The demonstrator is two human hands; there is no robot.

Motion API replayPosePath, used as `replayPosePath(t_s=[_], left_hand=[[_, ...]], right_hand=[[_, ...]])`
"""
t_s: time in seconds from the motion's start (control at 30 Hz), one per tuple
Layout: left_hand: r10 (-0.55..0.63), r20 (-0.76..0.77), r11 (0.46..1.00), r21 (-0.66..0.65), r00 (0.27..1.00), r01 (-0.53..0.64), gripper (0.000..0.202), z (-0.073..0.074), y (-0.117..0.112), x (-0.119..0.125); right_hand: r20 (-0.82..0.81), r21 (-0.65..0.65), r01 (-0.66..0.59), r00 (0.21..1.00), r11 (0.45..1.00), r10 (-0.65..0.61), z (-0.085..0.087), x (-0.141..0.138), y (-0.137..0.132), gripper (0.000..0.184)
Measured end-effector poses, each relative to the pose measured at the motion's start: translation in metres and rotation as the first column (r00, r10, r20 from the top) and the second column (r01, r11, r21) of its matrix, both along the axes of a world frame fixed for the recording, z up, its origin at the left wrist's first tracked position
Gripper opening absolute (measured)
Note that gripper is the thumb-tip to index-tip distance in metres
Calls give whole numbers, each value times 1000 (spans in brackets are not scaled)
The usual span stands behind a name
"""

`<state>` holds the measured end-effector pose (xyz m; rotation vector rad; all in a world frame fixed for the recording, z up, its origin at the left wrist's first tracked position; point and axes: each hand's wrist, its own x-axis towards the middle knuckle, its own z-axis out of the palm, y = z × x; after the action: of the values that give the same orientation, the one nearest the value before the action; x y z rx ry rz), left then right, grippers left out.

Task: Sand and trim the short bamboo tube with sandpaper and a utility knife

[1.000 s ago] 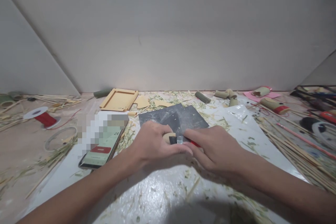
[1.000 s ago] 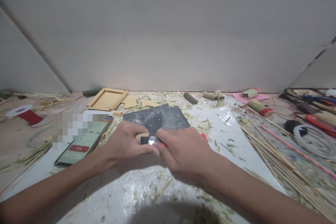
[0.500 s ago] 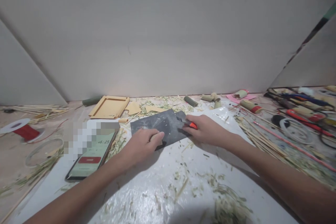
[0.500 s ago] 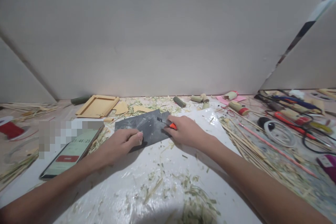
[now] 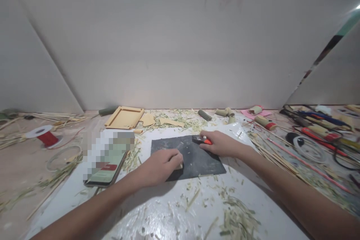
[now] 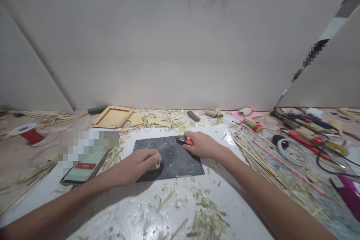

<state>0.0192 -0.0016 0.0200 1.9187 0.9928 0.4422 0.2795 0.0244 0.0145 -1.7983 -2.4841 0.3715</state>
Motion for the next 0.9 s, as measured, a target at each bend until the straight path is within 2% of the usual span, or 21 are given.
replayPosePath(t_s=[0.17, 0.33, 0.9], left_hand=[[87, 72, 982, -176, 994, -73, 45, -10, 9, 0], [135, 150, 955, -282, 979, -89, 39, -20, 13, 4], [95, 104, 978, -195, 990, -73, 40, -20, 10, 5]], right_hand=[[10, 7, 9, 1000, 1000, -9, -1, -1, 0, 21], [35, 15, 45, 998, 999, -45, -8, -4, 1, 21], [114, 51, 84, 989, 995, -90, -12, -12, -6, 23]])
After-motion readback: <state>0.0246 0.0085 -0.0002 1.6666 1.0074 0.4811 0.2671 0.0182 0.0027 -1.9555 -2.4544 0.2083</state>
